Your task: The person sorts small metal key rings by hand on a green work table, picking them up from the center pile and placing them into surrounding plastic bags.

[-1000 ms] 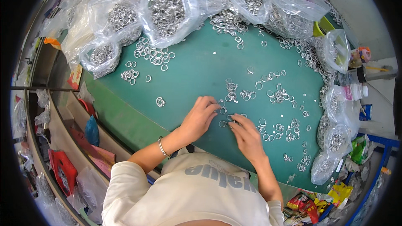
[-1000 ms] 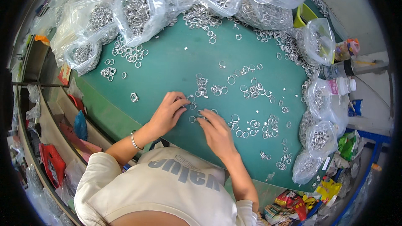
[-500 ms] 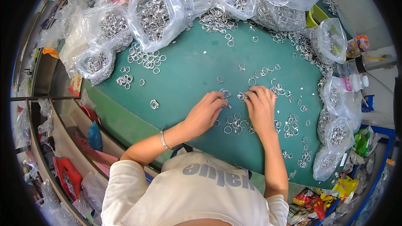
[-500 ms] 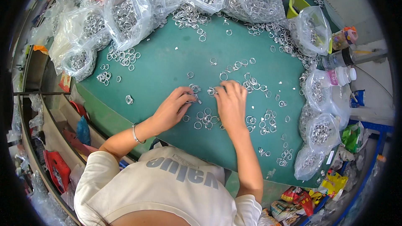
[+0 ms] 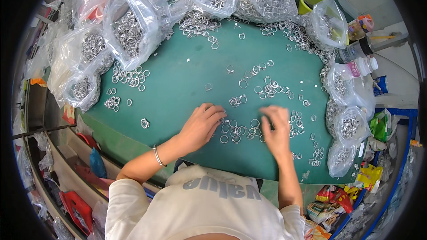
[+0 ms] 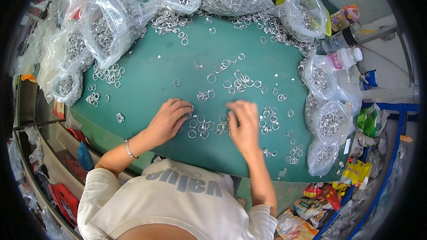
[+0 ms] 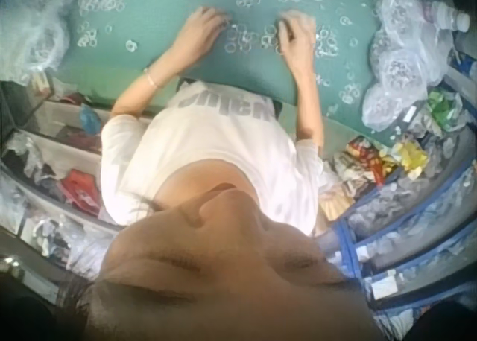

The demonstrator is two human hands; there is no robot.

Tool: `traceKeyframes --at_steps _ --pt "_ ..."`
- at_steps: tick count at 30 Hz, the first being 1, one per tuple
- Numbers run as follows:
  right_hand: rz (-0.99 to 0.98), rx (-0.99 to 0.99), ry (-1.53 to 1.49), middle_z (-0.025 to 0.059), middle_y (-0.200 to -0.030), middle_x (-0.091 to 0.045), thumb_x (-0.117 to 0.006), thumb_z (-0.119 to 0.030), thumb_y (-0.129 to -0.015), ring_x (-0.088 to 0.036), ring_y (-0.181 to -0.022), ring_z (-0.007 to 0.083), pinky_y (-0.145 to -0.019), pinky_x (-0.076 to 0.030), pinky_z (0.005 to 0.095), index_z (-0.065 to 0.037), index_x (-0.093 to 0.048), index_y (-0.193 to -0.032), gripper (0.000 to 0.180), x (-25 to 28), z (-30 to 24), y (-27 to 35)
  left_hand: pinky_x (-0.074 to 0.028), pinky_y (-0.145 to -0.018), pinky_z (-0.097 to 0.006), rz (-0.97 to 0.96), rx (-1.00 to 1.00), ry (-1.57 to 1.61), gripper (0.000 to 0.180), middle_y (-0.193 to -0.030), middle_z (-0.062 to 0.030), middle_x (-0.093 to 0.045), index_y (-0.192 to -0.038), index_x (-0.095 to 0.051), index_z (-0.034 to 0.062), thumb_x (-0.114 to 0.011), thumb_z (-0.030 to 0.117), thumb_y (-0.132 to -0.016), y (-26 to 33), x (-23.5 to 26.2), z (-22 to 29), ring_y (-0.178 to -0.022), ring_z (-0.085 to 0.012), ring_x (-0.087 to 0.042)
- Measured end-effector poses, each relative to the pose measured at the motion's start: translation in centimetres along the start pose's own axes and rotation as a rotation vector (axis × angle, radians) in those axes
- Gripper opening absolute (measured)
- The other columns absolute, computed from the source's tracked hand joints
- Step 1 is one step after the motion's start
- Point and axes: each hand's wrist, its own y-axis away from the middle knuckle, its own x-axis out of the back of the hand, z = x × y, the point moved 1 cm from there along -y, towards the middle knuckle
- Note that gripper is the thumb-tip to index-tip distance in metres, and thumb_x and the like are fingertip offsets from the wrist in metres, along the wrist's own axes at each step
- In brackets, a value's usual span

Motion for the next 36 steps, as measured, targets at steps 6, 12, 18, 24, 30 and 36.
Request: traceKeyframes --at_steps 6,12,18,24,30,36 --pt "0.063 0.064 0.376 0.0134 -0.119 -0.052 -0.068 -0.006 -0.076 -0.047 -0.110 0.0331 -0.092 -0.038 0.0413 -0.004 -0.058 -0.113 0.039 0.1 2.3 -3.6 -0.040 -0.087 -0.039 0.060 0.003 -0.022 0.041 -0.113 -0.0117 -0.052 -0.118 -0.053 0.0052 -0.066 0.009 -0.080 -7.2 1.6 1.3 -0.101 -0.0306 -0.049" --pt "-0.166 0.019 -0.036 0.0099 -0.102 -0.060 -0.068 0.000 -0.074 -0.056 -0.097 0.0274 -0.082 -0.045 0.0349 -0.002 -0.063 -0.099 0.026 0.5 1.5 -2.3 -0.042 -0.083 -0.039 0.182 0.121 -0.177 0.032 -0.108 -0.0113 -0.053 -0.110 -0.058 0.0053 -0.067 0.010 -0.079 -14.1 -2.0 -1.1 -0.099 -0.0308 -0.052" --pt "0.066 -0.237 -0.102 0.0097 -0.092 -0.062 -0.066 0.002 -0.075 -0.057 -0.083 0.0258 -0.076 -0.046 0.0355 -0.002 -0.064 -0.098 0.024 2.0 4.1 -7.1 -0.047 -0.068 -0.035 0.235 0.017 0.044 0.019 -0.089 -0.0090 -0.062 -0.101 -0.063 0.0030 -0.065 0.006 -0.082 -15.0 -2.9 -2.1 -0.074 -0.0237 -0.060" --pt "0.102 0.041 0.271 0.0100 -0.099 -0.060 -0.066 -0.001 -0.074 -0.052 -0.090 0.0298 -0.082 -0.043 0.0385 -0.002 -0.062 -0.104 0.029 -0.9 6.6 -11.7 -0.051 -0.073 -0.026 0.167 0.401 0.784 0.018 -0.094 -0.0090 -0.067 -0.104 -0.061 -0.0028 -0.059 0.005 -0.088 -15.0 -1.2 -3.2 -0.080 -0.0135 -0.065" --pt "-0.160 -0.175 -0.309 0.0102 -0.096 -0.063 -0.063 -0.003 -0.081 -0.059 -0.089 0.0220 -0.072 -0.046 0.0324 -0.001 -0.062 -0.101 0.020 1.4 2.0 -9.5 -0.052 -0.079 -0.026 0.046 0.440 1.229 0.015 -0.094 -0.0100 -0.066 -0.103 -0.059 -0.0047 -0.056 0.005 -0.091 -13.0 0.5 -1.7 -0.087 -0.0163 -0.065" --pt "-0.174 -0.278 -0.703 0.0061 -0.084 -0.066 -0.061 -0.003 -0.086 -0.061 -0.077 0.0097 -0.063 -0.046 0.0226 0.001 -0.061 -0.099 0.013 1.0 0.1 -7.2 -0.051 -0.079 -0.027 0.012 0.344 1.191 0.015 -0.094 -0.0098 -0.066 -0.100 -0.057 -0.0039 -0.056 0.008 -0.092 -10.6 1.1 1.0 -0.088 -0.0155 -0.065"
